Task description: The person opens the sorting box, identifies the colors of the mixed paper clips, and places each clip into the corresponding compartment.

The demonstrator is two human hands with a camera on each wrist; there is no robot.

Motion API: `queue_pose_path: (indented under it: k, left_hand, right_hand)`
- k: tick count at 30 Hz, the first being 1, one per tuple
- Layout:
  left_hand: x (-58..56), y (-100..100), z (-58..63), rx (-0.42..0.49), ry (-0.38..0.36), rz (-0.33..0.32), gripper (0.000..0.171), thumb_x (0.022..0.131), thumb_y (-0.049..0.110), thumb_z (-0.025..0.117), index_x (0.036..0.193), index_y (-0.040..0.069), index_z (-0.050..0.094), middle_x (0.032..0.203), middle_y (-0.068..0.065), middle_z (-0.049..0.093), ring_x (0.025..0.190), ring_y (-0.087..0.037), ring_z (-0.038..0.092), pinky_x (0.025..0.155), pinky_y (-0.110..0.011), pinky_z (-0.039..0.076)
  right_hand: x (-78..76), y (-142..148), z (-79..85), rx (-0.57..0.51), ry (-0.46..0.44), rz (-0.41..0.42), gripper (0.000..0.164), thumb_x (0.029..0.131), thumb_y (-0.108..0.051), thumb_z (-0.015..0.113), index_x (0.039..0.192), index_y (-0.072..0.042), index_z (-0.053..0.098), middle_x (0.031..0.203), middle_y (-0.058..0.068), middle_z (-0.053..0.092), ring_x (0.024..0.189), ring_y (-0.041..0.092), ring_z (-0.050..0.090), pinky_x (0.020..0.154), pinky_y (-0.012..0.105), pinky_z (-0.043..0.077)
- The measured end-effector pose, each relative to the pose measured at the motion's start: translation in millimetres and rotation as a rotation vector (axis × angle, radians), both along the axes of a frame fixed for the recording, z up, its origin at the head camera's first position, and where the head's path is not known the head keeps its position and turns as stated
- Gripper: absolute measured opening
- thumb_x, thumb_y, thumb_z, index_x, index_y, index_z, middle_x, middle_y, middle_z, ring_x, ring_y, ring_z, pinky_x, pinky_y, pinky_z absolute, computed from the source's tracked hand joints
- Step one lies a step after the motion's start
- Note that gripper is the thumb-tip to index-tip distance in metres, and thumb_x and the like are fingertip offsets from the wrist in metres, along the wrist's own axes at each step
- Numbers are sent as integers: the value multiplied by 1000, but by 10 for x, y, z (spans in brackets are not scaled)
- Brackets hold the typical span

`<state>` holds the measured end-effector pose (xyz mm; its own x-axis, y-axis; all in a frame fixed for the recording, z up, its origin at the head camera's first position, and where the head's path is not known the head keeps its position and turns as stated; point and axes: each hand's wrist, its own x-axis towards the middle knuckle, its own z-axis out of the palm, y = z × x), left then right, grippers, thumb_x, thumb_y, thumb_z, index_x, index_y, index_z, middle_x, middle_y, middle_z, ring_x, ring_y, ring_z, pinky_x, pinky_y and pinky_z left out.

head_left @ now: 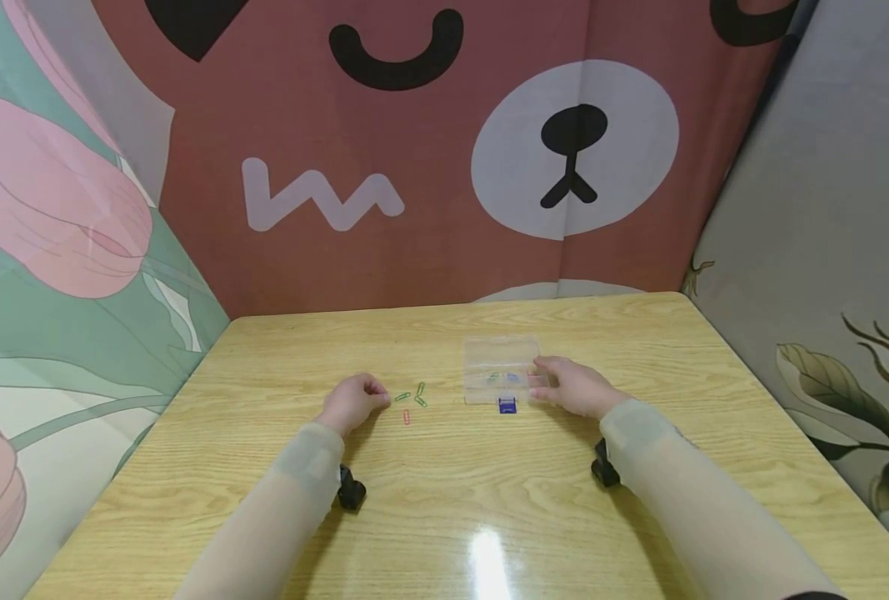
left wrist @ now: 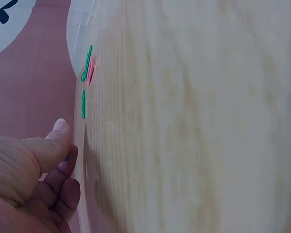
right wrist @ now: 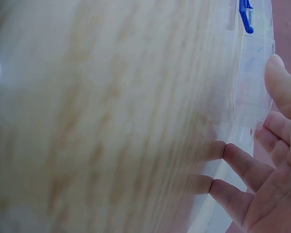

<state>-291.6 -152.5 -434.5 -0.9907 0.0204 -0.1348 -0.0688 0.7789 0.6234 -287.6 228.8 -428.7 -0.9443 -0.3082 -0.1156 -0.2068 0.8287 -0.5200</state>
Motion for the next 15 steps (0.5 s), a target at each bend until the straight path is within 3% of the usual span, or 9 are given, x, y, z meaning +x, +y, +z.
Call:
queue_pose_path:
  k: [6,15]
  left_hand:
    - [-41,42,-21,93,-2,20,11,90,25,69,92,14,68,97,-1,64,89,-20,55,82,-38,42]
    - [-58,169,45,134,28,8,14,92,23,66,102,13,71,109,-3,66,103,-22,58,90,-41,44]
  right_hand:
    - [-1,0,0,2,0,3,71,94,-39,61,149,-4,33,151,20,33,138,42,28,107,57,24]
    - [-6,-1,-7,5,-2,0,71,94,-38,62,149,-4,33,151,20,33,138,42,28,107,58,24]
